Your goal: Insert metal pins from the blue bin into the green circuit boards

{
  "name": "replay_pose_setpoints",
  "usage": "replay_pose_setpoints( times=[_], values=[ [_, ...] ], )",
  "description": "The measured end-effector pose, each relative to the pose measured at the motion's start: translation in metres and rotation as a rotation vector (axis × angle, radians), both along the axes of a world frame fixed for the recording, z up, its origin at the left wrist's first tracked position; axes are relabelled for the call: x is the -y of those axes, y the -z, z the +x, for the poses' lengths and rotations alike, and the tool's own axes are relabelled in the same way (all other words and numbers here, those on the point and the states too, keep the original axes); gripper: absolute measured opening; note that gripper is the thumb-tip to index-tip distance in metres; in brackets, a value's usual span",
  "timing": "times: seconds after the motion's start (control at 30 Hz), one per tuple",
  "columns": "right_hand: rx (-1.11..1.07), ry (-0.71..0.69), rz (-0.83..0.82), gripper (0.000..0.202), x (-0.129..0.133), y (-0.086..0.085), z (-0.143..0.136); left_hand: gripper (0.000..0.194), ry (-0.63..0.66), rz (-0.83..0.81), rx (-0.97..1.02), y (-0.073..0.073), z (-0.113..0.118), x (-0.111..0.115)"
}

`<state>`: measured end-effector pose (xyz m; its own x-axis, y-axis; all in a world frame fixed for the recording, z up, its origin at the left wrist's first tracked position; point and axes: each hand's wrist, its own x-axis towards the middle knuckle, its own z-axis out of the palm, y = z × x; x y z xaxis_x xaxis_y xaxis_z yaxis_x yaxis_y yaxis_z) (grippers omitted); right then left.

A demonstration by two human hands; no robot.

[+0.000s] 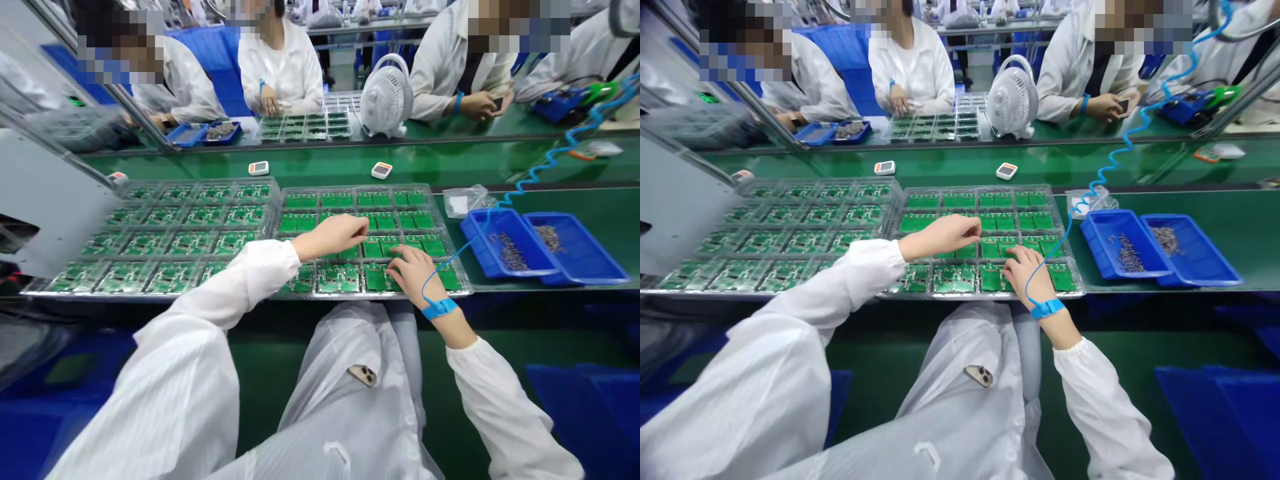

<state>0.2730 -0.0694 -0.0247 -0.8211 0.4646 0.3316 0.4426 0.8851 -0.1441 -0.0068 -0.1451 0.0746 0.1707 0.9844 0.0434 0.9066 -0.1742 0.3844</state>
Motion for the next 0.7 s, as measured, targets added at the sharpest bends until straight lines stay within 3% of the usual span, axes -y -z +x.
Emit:
replay_pose_setpoints(
  times=[0.17,0.37,0.53,0.63,0.7],
  values=[
    [0.035,-0.050,-0.048,0.010,-0.013,-0.003,0.007,0.010,0.089,-0.068,-0.131,0.001,-0.009,-0.010],
    [0.112,-0.125,-0.023,0.002,-0.010,-0.014,0.002,0.010,0.237,-0.100,-0.052,0.035,-0.017,-0.028],
    [0.087,-0.102,-0.018,0.009,-0.002,-0.032,0.005,0.027,0.239,-0.029,0.374,0.064,-0.030,-0.054],
    [0.005,-0.134,-0.097,0.012,-0.005,-0.052,0.006,0.035,0.163,-0.018,0.679,0.073,-0.033,-0.066],
    [-0.074,-0.129,-0.153,0.013,-0.017,-0.065,-0.003,0.041,0.098,-0.099,0.905,0.075,-0.033,-0.069]
  ],
)
